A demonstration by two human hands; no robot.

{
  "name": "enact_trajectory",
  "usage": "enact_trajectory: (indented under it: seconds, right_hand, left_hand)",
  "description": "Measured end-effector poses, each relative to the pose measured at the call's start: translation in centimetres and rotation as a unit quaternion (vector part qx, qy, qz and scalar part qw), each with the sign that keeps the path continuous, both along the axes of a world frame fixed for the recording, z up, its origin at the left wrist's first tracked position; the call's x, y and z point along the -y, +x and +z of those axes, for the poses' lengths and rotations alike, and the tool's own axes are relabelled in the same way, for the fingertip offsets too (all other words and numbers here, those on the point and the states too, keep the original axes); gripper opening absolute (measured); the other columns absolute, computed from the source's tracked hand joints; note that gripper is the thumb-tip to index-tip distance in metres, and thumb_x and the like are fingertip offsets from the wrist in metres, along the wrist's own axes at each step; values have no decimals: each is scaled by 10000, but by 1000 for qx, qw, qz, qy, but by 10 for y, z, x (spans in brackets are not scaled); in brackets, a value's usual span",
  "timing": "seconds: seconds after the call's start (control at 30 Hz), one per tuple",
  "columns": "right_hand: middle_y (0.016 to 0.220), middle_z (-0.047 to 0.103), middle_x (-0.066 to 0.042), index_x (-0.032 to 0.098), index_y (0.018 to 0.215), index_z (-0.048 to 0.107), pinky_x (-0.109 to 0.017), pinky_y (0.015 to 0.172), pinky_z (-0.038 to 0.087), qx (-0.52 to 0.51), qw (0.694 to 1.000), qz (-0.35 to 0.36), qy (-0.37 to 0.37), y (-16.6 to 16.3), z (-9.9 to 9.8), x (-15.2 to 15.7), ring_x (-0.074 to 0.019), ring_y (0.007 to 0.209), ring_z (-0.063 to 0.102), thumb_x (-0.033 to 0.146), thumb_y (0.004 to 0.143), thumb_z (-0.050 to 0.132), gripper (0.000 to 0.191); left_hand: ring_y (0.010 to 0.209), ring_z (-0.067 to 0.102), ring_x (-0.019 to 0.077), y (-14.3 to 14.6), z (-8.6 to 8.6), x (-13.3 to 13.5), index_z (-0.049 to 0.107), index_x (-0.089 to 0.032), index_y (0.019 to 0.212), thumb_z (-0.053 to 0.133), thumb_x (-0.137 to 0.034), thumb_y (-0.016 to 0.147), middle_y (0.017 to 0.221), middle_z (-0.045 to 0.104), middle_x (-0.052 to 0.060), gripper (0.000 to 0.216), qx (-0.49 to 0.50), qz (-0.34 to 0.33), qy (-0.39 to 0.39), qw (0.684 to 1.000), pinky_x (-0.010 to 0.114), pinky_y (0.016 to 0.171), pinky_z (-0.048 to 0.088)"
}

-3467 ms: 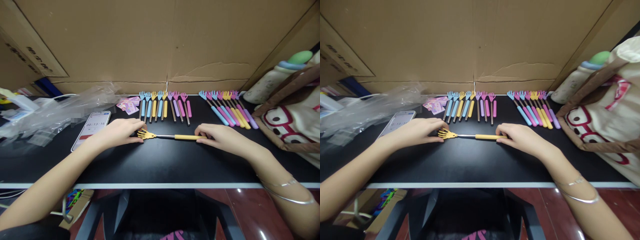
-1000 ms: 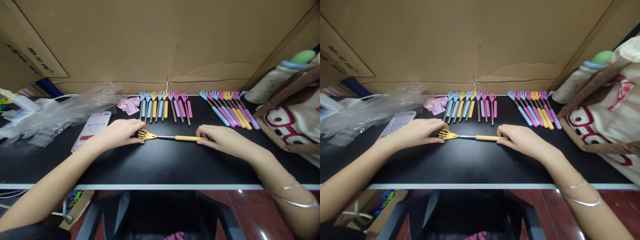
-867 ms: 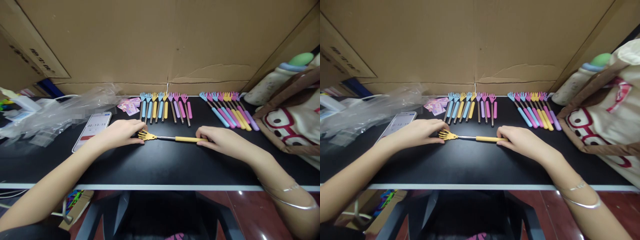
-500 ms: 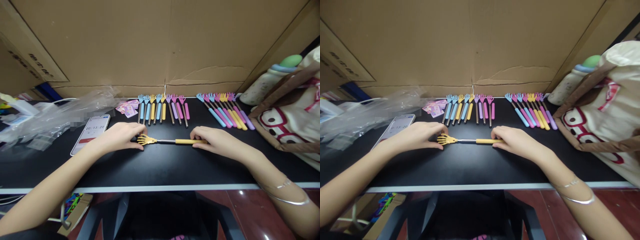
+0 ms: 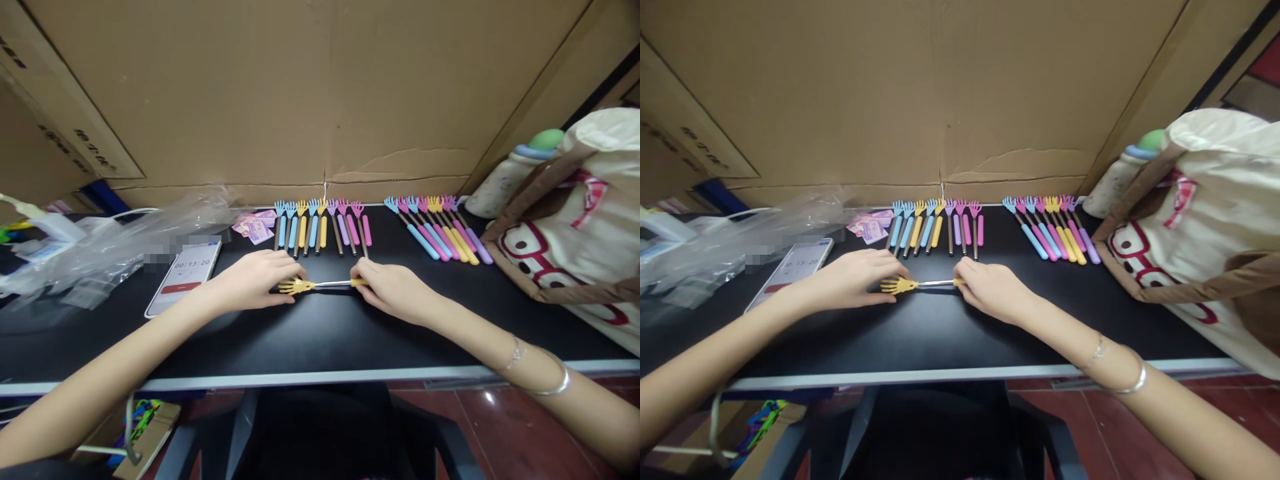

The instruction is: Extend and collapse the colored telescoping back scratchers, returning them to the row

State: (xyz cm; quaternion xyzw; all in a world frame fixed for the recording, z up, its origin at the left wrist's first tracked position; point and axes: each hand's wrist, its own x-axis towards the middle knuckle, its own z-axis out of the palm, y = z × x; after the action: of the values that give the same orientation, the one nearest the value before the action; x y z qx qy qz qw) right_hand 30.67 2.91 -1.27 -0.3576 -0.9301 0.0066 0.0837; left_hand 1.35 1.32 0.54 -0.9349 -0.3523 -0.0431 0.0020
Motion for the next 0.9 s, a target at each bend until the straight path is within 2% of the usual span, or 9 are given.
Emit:
enact_trajectory:
  seconds: [0.1,0.17,0.27,0.43,0.57,0.7,0.8,0.9]
  right_hand:
    - [886,689,-17,195,1018,522,-251,597,373,-29,999,-16,27,-5,2,6,-142,722,643,223,946,448,107]
    - [909,695,-23,199,1050,544,-250,571,346,-31,996,-1,85,-8,4,10,-146,763,659,257,965,447,142]
    - [870,694,-17,219,1074,592,-259,531,288,-21,986,16,163,-12,6,17,-135,749,654,321,994,436,203]
    - [677,642,20,228,946,642,-283,489,186,15,973,22,230,-9,8,21,-105,583,586,347,1022,386,292]
    - [680,659,16,215,895,644,-274,507,220,10,958,18,285,17,14,10,-107,604,599,348,1025,381,323]
    - [821,724,-24,213,924,661,-268,543,287,20,954,-32,297,64,22,-10,-142,699,630,399,1024,351,375]
    - [942,731,-88,203,999,681,-281,618,357,53,959,-105,258,108,27,-23,-190,823,634,416,1017,328,413]
    - [929,705,-148,176,1027,690,-319,626,375,77,944,-215,237,155,26,-34,-235,807,606,432,996,309,461]
  left_hand:
    - [938,639,193,12,0,6,554,-211,1179,572,-276,941,1042,682,28,247,-1,-17,71,997,296,800,410]
    - [849,661,182,19,1,11,557,-207,1151,501,-240,974,987,707,17,189,2,-13,115,993,301,729,394]
    - [714,662,162,26,4,19,570,-214,1081,448,-245,1002,876,716,-13,149,12,-11,166,986,295,627,354]
    - [553,602,164,21,5,25,574,-200,849,476,-335,997,662,651,-24,223,-31,2,213,977,295,538,291]
    - [540,576,160,-7,6,18,555,-204,762,433,-323,1007,642,642,-9,299,-44,12,270,962,294,553,316]
    - [603,582,162,-50,12,7,565,-213,754,361,-338,1029,674,648,6,364,-69,35,316,945,296,628,378]
    - [664,583,177,-88,14,3,587,-222,785,334,-361,1032,679,628,11,380,-92,85,330,936,318,683,404]
    - [737,577,194,-126,12,7,568,-219,798,248,-364,1041,708,609,25,427,-103,160,342,920,348,717,399]
